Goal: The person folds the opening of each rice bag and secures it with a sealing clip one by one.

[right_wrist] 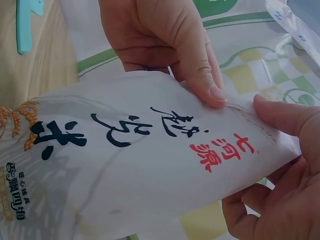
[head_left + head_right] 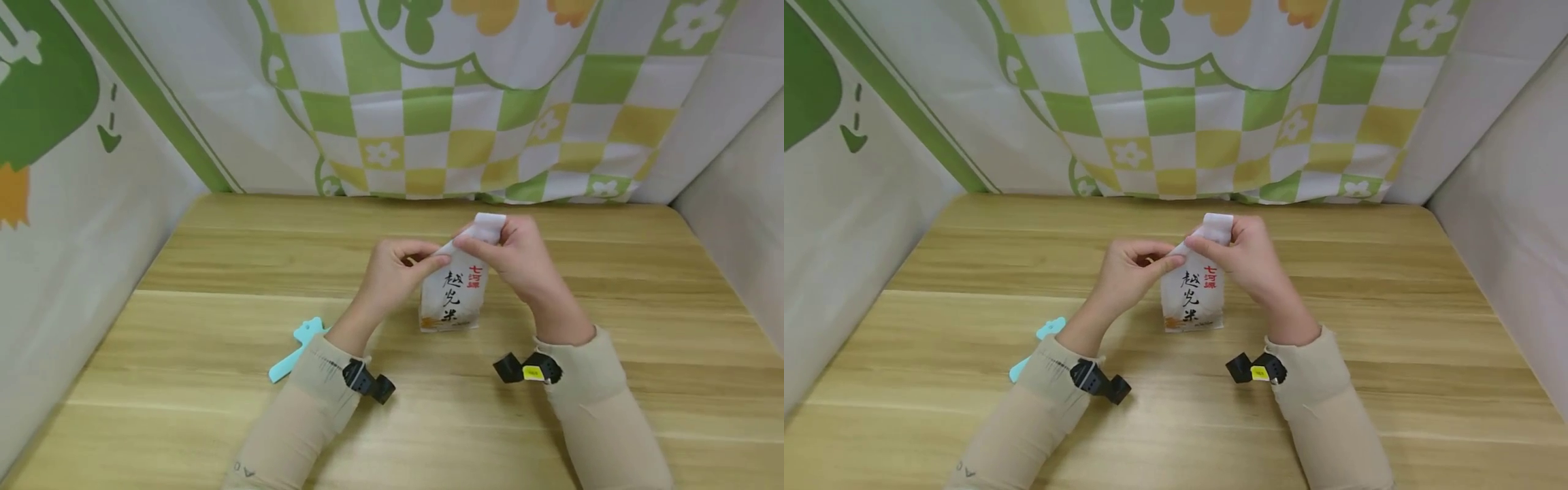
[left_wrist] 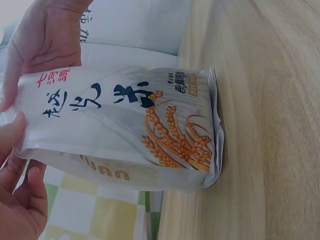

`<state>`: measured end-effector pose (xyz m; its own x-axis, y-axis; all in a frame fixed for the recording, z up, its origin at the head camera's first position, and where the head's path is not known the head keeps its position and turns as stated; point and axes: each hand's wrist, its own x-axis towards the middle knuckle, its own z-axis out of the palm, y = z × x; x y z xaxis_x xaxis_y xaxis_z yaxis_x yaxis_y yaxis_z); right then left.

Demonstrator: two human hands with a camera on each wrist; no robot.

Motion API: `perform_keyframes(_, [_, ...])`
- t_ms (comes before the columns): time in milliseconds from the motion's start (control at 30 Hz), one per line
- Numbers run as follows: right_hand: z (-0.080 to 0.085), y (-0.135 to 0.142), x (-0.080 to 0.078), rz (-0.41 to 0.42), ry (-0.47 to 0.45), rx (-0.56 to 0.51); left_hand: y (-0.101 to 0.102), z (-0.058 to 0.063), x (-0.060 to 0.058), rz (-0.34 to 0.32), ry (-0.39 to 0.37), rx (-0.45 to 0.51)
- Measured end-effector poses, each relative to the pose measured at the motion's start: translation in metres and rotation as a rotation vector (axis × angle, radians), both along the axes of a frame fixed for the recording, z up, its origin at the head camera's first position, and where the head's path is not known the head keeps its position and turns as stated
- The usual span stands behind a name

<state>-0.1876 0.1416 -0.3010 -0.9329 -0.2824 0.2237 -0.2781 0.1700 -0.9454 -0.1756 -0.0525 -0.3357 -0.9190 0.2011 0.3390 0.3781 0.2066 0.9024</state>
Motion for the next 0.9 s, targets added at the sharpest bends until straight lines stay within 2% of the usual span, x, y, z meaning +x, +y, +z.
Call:
perform_keyframes(267, [-0.0025,-0.0021,-0.0002,-0.024,0.033,-0.062,-0.0002,-0.0025,-0.0004,-0.003,-0.015,-0.045])
perform_keyframes(533, [-0.002,-0.0029,-0.0001,-0.029,0.027,-0.08,0.0022,-0.0044,0.0009,0.012,0.142,-0.001])
perform_keyframes(633, [-0.0011,-0.003,0.0,-0.027,0.029,-0.081,0.0033,-0.0046,0.0016,0.017,0.171,0.007])
perform_keyframes(900, [-0.0023,-0.0017,0.0004,-0.038,0.029,-0.12,0.0032,-0.0042,0.002,0.018,0.138,-0.021])
